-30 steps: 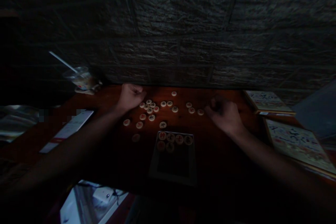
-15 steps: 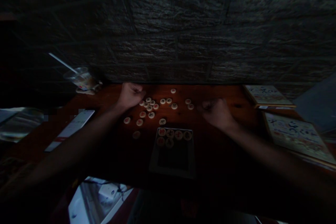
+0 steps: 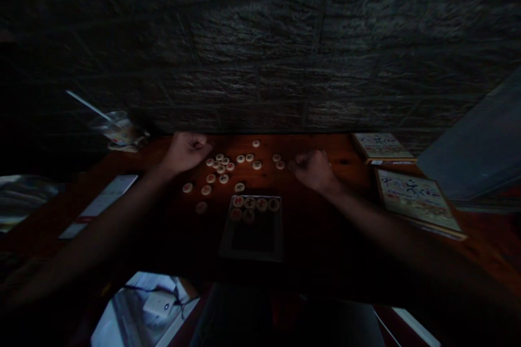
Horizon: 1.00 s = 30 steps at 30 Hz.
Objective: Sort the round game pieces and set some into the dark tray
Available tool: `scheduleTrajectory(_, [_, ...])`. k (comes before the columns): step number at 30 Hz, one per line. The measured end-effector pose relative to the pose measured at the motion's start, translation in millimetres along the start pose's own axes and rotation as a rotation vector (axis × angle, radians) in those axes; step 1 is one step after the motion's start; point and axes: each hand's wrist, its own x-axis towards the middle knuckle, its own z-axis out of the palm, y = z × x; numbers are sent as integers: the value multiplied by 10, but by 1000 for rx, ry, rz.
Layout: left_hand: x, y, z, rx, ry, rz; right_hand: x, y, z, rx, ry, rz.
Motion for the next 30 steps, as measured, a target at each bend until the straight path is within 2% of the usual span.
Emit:
scheduleTrajectory(6, [-200, -57, -295, 30, -48, -49, 12, -1, -14, 25, 15, -18])
scheduleTrajectory(10, [-358, -32, -345, 40, -101, -95, 13, -80, -18, 23, 19, -50])
scheduleTrajectory(16, [-548, 118, -248, 14, 41, -153, -34, -216, -61, -23, 6, -126])
scheduleTrajectory(21, [-634, 123, -177, -25, 64, -135, -72, -239, -110, -42, -22, -167])
scheduleTrajectory(25, [-436, 170, -53, -39, 115, -105, -75, -262, -103, -44, -38, -183])
scheduleTrajectory(30, [-136, 335, 240, -90, 112, -58, -78, -268, -94, -49, -52, -217])
